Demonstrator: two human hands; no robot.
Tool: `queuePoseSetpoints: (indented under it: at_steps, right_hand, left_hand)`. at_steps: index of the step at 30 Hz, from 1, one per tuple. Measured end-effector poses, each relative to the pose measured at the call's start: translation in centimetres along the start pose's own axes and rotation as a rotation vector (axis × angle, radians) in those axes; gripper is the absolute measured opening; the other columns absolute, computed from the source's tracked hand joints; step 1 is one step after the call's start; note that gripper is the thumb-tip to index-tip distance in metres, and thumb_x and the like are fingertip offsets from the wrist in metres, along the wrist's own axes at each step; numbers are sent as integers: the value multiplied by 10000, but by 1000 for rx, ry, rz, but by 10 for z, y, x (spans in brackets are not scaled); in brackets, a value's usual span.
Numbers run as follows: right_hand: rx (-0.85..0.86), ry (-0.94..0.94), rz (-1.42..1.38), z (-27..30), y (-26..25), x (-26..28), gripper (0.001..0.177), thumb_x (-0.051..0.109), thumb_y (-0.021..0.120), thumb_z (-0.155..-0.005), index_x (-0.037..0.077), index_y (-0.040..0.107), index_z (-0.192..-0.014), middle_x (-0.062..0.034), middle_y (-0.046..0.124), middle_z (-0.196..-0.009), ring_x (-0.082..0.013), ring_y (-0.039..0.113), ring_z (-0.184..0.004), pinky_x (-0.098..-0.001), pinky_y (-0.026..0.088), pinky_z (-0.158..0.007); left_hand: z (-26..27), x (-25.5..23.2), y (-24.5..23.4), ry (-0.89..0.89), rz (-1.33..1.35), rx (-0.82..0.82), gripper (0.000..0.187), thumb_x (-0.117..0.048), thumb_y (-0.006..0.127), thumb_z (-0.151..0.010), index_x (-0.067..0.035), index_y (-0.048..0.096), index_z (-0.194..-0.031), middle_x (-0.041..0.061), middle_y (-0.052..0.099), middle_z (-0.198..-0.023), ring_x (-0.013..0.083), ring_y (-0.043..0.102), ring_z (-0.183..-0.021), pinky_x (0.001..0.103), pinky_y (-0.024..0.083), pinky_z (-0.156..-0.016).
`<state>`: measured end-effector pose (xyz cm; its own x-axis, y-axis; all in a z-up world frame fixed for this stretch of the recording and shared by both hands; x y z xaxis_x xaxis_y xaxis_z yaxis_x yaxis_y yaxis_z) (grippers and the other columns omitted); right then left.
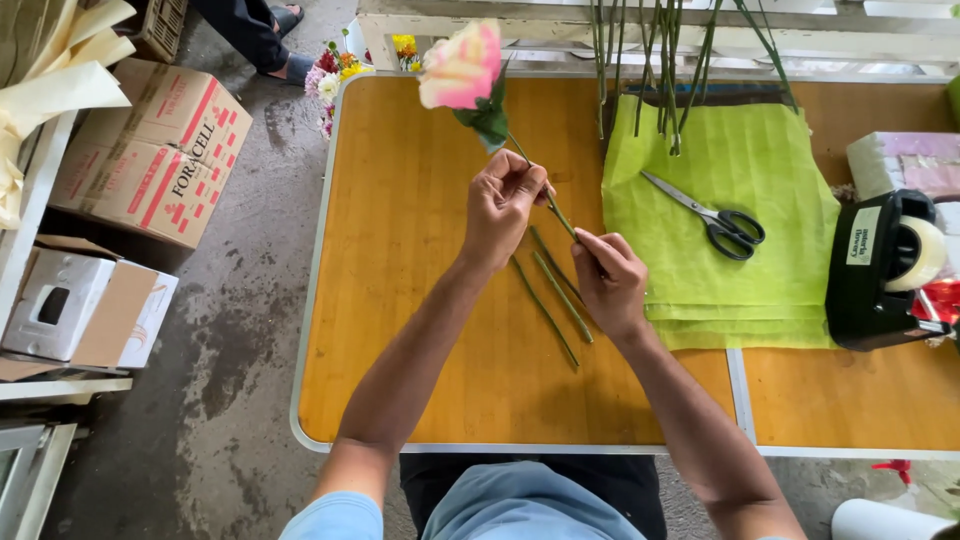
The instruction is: The person assembles a bouquet of artificial flowers by hand. They gather several pink and blue roses, align the stems, and secure them together using a roll of tape. The finished bouquet is then placed on a wooden table.
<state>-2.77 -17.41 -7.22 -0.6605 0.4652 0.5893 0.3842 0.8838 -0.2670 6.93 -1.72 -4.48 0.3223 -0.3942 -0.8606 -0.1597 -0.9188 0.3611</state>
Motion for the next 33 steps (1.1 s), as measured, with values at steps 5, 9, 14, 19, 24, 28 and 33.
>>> queuePoseSetpoints:
  at_steps: [5, 9, 14, 19, 24, 28, 33]
  right_hand:
    - [-5, 161, -319, 0, 4, -5, 121, -119, 683, -951, -139, 727, -1062, -177, 610, -751, -160, 618, -442, -289, 445, -391]
    - [-35, 1, -34, -5, -2, 0, 150, -86, 753, -904, -76, 781, -1051, -182, 627, -753, -242, 598, -469, -328, 375, -389]
    - [-57, 9, 20, 0, -4, 3, 152, -53, 756, -906, -27, 791, -1052, -148, 649, -752, -223, 593, -507, -307, 414, -421]
    - [-34, 29, 9, -2, -4, 2, 137, -44, 741, -914, -19, 785, -1042, -161, 642, -756, -264, 584, -525, -340, 416, -451]
    - [-18, 219, -291, 2, 2, -9, 114, -87, 710, -927, -82, 763, -1028, -151, 655, -708, -141, 632, -487, -260, 442, -423]
    - [-19, 400, -574, 10, 9, -4, 117, -94, 666, -952, -138, 729, -1041, -125, 603, -691, -115, 573, -471, -275, 460, -419]
    - [-22, 382, -527, 6, 8, 2, 132, -125, 673, -942, -154, 714, -1065, -154, 608, -710, -113, 589, -462, -261, 460, -417]
  left_hand:
    - [3, -25, 4, -46, -23, -18, 100, -103, 678, -1004, -19, 625, -1002, 144, 705, -775, 152, 720, -679, 254, 623, -607]
    - [1, -30, 3, -3, -126, 13, 112, -117, 665, -1015, -20, 642, -964, 131, 705, -788, 149, 724, -703, 258, 629, -623]
    - [1, -15, 3, 64, -148, 47, 122, -54, 608, -1033, -30, 619, -913, 127, 692, -751, 162, 701, -701, 271, 615, -650]
    - [0, -3, 1, 50, -118, 54, 132, -33, 600, -1033, -34, 612, -901, 127, 693, -747, 164, 697, -709, 268, 609, -656]
    - [0, -5, 3, 28, -101, 63, 134, -37, 591, -1038, -26, 602, -904, 149, 696, -752, 166, 696, -711, 266, 605, -654]
    - [0, 1, -1, 13, -90, 62, 134, -43, 600, -1037, -31, 602, -903, 145, 698, -744, 159, 695, -708, 257, 604, -661]
    - [1, 1, 0, 9, -104, 47, 136, -50, 609, -1031, -37, 609, -896, 144, 701, -730, 145, 688, -684, 253, 598, -649]
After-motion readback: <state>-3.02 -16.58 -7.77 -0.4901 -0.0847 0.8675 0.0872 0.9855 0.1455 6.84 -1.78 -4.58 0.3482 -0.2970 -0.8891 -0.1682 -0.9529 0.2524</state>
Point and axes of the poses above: each hand's wrist, its own z-axis away from the middle knuckle, its own y-axis out of the palm, x = y × z, the point moved 4 cm from there along -z, towards the middle knuckle
